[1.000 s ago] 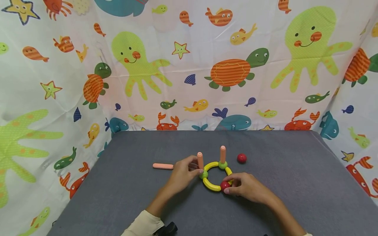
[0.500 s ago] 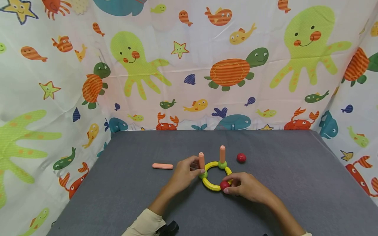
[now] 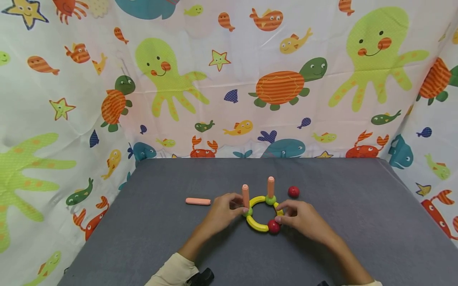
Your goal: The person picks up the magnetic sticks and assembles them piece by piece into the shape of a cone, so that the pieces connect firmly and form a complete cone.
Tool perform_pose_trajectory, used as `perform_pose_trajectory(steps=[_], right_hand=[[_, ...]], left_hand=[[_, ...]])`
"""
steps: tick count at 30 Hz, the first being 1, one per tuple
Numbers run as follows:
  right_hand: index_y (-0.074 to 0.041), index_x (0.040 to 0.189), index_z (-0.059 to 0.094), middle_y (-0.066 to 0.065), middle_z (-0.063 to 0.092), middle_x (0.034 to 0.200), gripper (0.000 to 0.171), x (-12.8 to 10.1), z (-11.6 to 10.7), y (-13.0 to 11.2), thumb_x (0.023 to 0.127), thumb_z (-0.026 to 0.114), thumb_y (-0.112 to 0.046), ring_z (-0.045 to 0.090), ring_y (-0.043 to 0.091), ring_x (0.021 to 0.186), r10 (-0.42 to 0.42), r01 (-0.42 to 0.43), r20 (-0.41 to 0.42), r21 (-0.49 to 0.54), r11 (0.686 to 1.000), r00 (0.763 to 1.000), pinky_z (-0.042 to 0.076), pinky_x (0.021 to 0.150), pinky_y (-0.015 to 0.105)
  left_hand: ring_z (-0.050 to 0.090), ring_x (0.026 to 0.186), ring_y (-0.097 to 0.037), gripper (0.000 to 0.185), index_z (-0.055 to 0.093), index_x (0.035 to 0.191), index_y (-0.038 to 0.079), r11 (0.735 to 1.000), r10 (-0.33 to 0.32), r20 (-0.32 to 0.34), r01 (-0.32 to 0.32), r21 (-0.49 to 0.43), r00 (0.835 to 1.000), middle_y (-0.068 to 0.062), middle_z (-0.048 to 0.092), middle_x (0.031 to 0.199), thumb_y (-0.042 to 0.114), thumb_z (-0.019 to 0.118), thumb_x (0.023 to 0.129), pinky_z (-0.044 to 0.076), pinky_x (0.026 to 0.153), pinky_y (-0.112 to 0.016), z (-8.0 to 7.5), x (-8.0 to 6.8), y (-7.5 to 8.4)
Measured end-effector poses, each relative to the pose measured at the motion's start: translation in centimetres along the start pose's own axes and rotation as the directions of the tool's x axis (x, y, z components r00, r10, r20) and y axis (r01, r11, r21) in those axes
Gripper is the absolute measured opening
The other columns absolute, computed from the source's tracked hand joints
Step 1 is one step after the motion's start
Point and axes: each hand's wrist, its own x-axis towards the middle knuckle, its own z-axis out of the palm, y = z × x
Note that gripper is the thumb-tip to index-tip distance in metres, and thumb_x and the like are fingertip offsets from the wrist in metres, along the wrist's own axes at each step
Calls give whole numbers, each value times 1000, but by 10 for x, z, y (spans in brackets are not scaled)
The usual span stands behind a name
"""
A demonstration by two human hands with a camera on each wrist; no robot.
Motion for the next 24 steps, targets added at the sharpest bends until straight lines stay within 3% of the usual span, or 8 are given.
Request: perform_pose_trajectory(steps=[3, 6, 12, 24], right_hand=[[-5, 124, 71, 2, 66, 88, 40, 5, 0, -3, 94, 82, -29, 61, 15, 75, 11, -17, -113, -58, 998, 994, 49, 63, 28], [-3, 132, 67, 7, 71, 102, 48, 12, 2, -5, 95, 82, -29, 67, 19, 88, 20, -37, -158, -108, 993, 987, 57, 73, 33], [2, 141, 62, 20, 71, 120, 56, 28, 6, -3, 95, 81, -25, 72, 28, 98, 5, -26, -136, -149, 988, 991, 62, 81, 47], [2, 133, 70, 19, 70, 121, 43, 41, 16, 4, 96, 79, -16, 68, 25, 93, -42, 11, -157, -197, 980, 987, 59, 73, 37]], left_hand=[[64, 90, -7, 31, 76, 118, 12, 1000, -26, 2, 26, 9, 1000, -1, 72, 108, 31, 83, 94, 56, 81, -26, 1, -1, 2], [65, 91, -9, 36, 75, 120, 10, 998, -55, 16, 55, 24, 998, -2, 72, 107, 34, 83, 94, 56, 81, -29, 3, -2, 6], [63, 90, -12, 38, 74, 119, 5, 995, -69, 28, 66, 73, 997, -2, 69, 101, 33, 83, 94, 55, 79, -30, 10, -1, 11], [58, 88, -10, 35, 75, 119, 5, 994, -74, 30, 72, 79, 997, -1, 65, 99, 26, 85, 93, 52, 75, -28, 11, 0, 12]])
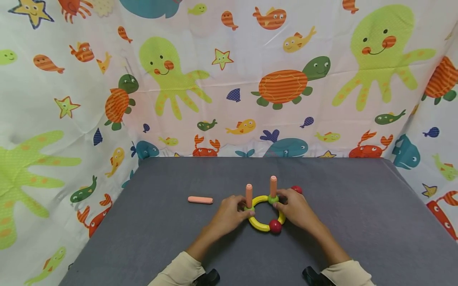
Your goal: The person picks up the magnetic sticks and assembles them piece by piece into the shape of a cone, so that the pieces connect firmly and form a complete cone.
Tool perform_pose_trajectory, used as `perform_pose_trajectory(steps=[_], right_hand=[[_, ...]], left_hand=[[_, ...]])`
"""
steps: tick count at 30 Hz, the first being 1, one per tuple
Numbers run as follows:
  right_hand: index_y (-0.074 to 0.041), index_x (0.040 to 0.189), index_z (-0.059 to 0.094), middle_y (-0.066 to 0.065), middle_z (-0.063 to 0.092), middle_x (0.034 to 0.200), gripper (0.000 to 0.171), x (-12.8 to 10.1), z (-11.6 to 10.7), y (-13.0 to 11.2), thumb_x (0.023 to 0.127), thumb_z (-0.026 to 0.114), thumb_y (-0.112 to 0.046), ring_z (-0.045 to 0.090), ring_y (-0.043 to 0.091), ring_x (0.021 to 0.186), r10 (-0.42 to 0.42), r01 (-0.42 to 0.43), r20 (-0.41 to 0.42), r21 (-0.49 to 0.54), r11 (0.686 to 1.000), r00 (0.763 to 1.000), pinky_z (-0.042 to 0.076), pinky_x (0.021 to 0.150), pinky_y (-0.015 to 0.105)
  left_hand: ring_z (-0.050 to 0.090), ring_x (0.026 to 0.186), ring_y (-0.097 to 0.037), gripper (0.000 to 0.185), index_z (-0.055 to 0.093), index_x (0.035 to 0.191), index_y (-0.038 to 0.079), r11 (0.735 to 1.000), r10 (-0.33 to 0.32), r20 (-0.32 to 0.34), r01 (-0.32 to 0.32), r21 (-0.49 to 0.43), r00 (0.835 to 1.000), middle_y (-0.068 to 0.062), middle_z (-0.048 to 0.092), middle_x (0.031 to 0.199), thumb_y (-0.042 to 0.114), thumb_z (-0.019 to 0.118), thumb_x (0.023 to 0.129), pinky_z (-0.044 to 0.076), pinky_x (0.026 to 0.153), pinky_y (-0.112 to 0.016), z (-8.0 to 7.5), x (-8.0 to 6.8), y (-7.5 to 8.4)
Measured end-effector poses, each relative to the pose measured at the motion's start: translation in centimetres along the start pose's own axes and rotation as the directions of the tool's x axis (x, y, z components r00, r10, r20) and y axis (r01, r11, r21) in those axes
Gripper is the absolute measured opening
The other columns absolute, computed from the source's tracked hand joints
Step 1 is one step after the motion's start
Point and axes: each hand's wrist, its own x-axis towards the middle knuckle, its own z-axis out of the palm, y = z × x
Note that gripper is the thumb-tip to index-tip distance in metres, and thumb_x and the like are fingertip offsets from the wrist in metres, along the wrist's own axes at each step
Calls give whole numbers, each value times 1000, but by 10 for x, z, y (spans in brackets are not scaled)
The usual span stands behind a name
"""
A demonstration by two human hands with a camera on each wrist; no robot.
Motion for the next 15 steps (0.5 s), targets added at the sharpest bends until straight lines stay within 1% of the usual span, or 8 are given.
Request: perform_pose_trajectory(steps=[2, 5, 9, 12, 15], right_hand=[[1, 133, 71, 19, 70, 121, 42, 0, 0, 1, 95, 80, -16, 68, 25, 93, -4, 4, -4, -1, 1000, 1000, 59, 72, 36], [-1, 132, 72, 18, 72, 122, 41, -1, 0, 2, 95, 80, -18, 67, 23, 90, 4, -4, -8, 2, 1000, 1000, 56, 70, 34], [-1, 129, 73, 16, 73, 118, 40, -5, -3, 3, 95, 81, -20, 65, 23, 90, 9, -9, -11, 6, 1000, 1000, 54, 71, 33], [-2, 126, 73, 13, 74, 114, 38, -9, -5, 2, 95, 82, -23, 66, 23, 92, 14, -14, -18, 14, 1000, 1000, 54, 74, 34], [-3, 122, 74, 10, 75, 112, 36, -13, -6, 2, 95, 82, -25, 69, 23, 93, 28, -27, -25, 30, 999, 999, 55, 74, 34]], left_hand=[[57, 88, -10, 34, 75, 119, 6, 1000, 3, -8, -3, 5, 1000, -2, 66, 99, 25, 85, 92, 51, 75, -28, 0, 0, 0], [59, 87, -11, 32, 76, 116, 5, 999, 29, -28, -28, 15, 999, -3, 68, 100, 23, 86, 91, 52, 75, -27, 1, 1, -1], [62, 88, -11, 30, 76, 115, 4, 999, 41, -34, -40, 9, 999, -5, 70, 103, 21, 86, 91, 54, 76, -26, 2, 4, -1], [60, 87, -9, 30, 77, 116, 5, 1000, 22, -21, -22, -6, 1000, -5, 69, 104, 20, 86, 92, 54, 77, -24, 1, 6, -1], [60, 84, -6, 29, 78, 115, 5, 999, 19, -14, -20, -29, 1000, -4, 70, 102, 19, 86, 92, 54, 74, -23, -1, 10, -1]])
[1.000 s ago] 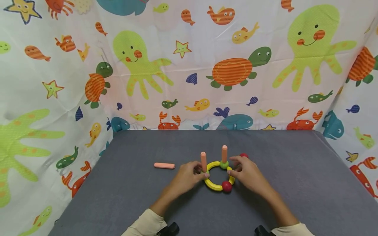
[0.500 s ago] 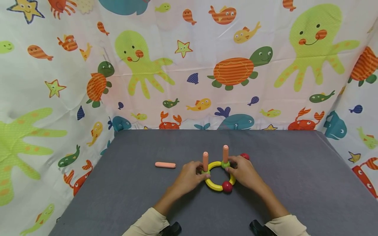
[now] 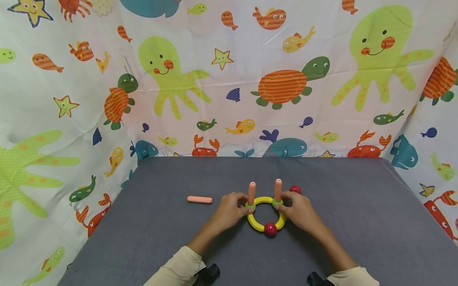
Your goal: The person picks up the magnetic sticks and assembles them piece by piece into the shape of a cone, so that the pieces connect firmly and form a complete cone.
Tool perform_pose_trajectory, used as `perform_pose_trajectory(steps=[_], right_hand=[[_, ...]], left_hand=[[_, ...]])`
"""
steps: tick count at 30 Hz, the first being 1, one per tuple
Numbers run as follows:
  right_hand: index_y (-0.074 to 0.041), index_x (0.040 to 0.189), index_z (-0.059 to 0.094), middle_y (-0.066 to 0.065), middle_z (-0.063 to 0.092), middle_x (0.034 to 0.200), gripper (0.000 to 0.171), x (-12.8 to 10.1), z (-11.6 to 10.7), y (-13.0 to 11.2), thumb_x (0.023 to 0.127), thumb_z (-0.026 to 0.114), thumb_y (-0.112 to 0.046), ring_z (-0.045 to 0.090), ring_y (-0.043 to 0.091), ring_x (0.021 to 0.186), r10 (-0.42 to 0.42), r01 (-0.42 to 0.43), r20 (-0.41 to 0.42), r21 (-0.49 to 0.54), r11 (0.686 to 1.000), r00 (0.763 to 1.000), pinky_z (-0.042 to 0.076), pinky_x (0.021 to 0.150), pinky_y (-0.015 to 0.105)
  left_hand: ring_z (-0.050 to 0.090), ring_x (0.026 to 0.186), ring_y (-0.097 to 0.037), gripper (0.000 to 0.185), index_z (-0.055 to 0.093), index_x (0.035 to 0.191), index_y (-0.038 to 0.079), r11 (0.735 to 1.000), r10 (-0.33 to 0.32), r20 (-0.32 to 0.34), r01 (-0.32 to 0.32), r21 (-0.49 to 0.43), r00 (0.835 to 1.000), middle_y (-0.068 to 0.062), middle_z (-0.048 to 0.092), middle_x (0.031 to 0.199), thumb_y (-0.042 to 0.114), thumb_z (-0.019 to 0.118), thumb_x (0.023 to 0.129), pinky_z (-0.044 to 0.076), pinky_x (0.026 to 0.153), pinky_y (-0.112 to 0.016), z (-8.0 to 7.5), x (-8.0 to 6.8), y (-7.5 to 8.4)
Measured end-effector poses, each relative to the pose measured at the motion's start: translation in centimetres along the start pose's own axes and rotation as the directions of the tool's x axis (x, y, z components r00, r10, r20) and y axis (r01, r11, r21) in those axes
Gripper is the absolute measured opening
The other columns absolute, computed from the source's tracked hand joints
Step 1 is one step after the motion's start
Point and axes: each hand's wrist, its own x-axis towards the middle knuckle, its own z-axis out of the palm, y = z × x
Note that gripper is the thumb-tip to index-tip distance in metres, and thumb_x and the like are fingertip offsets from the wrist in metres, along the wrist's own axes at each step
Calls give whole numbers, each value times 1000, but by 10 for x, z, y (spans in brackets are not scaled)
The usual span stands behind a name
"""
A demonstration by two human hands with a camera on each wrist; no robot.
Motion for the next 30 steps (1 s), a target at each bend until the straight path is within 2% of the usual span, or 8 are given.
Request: perform_pose_trajectory(steps=[7, 11, 16, 18, 23, 30], right_hand=[[-6, 121, 74, 9, 76, 109, 41, -10, -6, 3, 92, 84, -33, 71, 21, 90, 34, -34, 26, 5, 999, 999, 54, 70, 33], [-8, 122, 74, 8, 77, 108, 41, -16, -9, 5, 92, 84, -35, 71, 18, 89, 34, -34, 66, 6, 999, 997, 54, 72, 34], [-11, 119, 75, 6, 77, 107, 36, -24, -13, 4, 92, 83, -34, 69, 16, 88, 46, -50, 115, 32, 998, 992, 54, 72, 33], [-14, 115, 76, 4, 77, 104, 32, -25, -15, 4, 91, 84, -34, 69, 16, 87, 53, -59, 134, 42, 997, 990, 54, 72, 33], [-16, 106, 75, 1, 73, 93, 26, -28, -18, 2, 89, 87, -31, 65, 18, 83, 39, -52, 172, 67, 996, 984, 53, 69, 31], [-16, 105, 74, 0, 69, 89, 26, -31, -20, 3, 87, 88, -29, 63, 18, 79, 2, -23, 212, 97, 995, 977, 51, 66, 28]], left_hand=[[66, 84, -4, 26, 78, 114, 5, 998, 32, 5, -31, -51, 999, -3, 76, 103, 17, 85, 92, 56, 75, -22, 3, 11, -5], [68, 88, -6, 27, 78, 117, 7, 998, 57, 14, -57, -13, 998, -3, 78, 105, 19, 84, 93, 56, 80, -23, 3, 18, -4], [72, 95, -15, 26, 78, 118, 8, 995, 93, 34, -94, 23, 995, -4, 79, 105, 17, 83, 94, 55, 83, -24, 4, 25, 1], [72, 97, -17, 26, 79, 118, 8, 995, 90, 45, -91, 26, 995, -4, 79, 105, 16, 83, 94, 55, 83, -23, 4, 28, 2], [69, 90, -8, 28, 80, 118, 11, 998, 54, 84, -56, 24, 995, -2, 79, 105, 17, 86, 91, 55, 77, -21, 4, 33, 6], [70, 88, -5, 27, 81, 118, 15, 999, 44, 98, -45, 5, 994, 0, 79, 105, 17, 85, 92, 55, 76, -21, 9, 38, 12]])
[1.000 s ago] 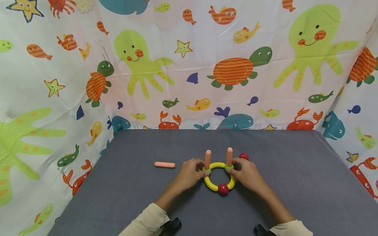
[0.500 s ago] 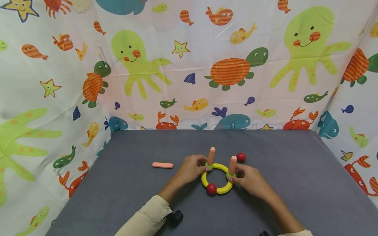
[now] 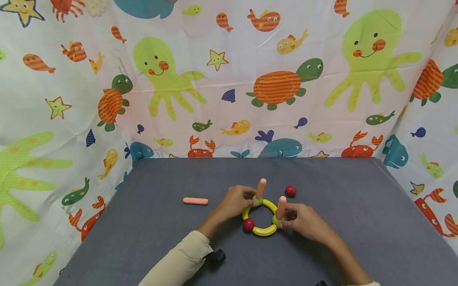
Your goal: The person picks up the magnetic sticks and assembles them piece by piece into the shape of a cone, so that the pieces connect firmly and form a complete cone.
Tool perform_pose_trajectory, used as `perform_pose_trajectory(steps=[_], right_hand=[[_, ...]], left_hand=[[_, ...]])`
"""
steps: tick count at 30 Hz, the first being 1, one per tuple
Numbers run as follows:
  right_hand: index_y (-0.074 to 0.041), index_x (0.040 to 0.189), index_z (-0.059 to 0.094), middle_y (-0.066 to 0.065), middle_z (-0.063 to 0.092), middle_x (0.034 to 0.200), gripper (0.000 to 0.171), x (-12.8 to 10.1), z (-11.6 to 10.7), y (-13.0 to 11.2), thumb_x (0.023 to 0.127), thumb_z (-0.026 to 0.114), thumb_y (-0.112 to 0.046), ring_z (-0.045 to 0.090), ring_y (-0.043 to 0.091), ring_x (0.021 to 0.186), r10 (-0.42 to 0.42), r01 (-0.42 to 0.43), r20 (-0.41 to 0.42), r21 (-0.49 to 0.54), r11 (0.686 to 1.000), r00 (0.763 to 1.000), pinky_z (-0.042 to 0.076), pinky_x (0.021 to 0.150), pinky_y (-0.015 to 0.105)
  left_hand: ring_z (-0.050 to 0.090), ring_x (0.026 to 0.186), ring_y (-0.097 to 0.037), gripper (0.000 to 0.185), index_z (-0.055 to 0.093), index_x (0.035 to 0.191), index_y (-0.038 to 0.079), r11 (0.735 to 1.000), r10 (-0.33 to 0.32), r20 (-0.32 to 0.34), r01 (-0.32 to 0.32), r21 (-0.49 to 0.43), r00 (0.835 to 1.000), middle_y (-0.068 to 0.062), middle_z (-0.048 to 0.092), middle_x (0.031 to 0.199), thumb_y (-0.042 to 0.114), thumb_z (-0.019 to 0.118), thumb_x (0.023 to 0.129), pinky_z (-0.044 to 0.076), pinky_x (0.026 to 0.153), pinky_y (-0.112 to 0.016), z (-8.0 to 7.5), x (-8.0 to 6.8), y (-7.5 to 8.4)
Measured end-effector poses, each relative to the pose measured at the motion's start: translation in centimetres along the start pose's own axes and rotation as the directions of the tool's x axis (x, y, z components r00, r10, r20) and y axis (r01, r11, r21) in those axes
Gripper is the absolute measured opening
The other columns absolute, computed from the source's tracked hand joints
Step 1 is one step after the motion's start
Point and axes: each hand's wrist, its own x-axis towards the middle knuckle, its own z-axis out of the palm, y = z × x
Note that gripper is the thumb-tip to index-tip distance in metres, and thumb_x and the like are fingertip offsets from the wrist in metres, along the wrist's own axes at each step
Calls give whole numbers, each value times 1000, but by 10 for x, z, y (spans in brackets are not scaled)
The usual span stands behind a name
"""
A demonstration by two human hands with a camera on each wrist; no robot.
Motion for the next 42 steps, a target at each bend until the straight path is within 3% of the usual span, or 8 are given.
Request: perform_pose_trajectory(steps=[7, 12, 20, 28, 42], right_hand=[[-15, 104, 76, -3, 69, 85, 26, -1, 8, -2, 86, 89, -30, 62, 11, 76, -59, 59, 44, 13, 998, 997, 50, 66, 26], [-12, 105, 76, -2, 70, 86, 28, -1, 13, -6, 88, 87, -30, 61, 10, 75, -50, 47, 81, 44, 998, 995, 50, 65, 26], [-7, 110, 76, -1, 71, 88, 33, -2, 12, -8, 88, 88, -28, 62, 14, 77, -23, 18, 86, 58, 998, 996, 51, 66, 27], [-7, 112, 75, 0, 71, 89, 34, -1, 12, -8, 88, 87, -29, 62, 15, 78, -14, 7, 99, 68, 998, 995, 51, 66, 27], [-8, 111, 75, 2, 68, 88, 35, -1, 11, -6, 87, 88, -29, 61, 20, 80, 14, -19, 93, 58, 998, 996, 50, 65, 27]], left_hand=[[75, 104, -10, 29, 80, 123, 19, 1000, 11, 21, -11, 7, 1000, 2, 80, 116, 21, 83, 95, 57, 93, -27, 3, 3, 0], [74, 111, -12, 30, 79, 127, 20, 1000, 23, 49, -24, 6, 999, 4, 79, 120, 23, 80, 97, 56, 98, -30, 4, 2, -4], [73, 112, -13, 31, 78, 127, 19, 999, 44, 29, -44, -13, 999, 4, 78, 122, 23, 80, 97, 55, 100, -31, 4, -3, -5], [72, 109, -19, 36, 74, 131, 10, 996, 58, -41, -60, -62, 997, -6, 77, 122, 20, 80, 97, 56, 94, -30, 0, -17, -17], [70, 117, -25, 36, 72, 133, 8, 984, 9, -170, -39, -173, 985, -8, 73, 128, 20, 78, 99, 56, 102, -45, -45, -63, -50]])
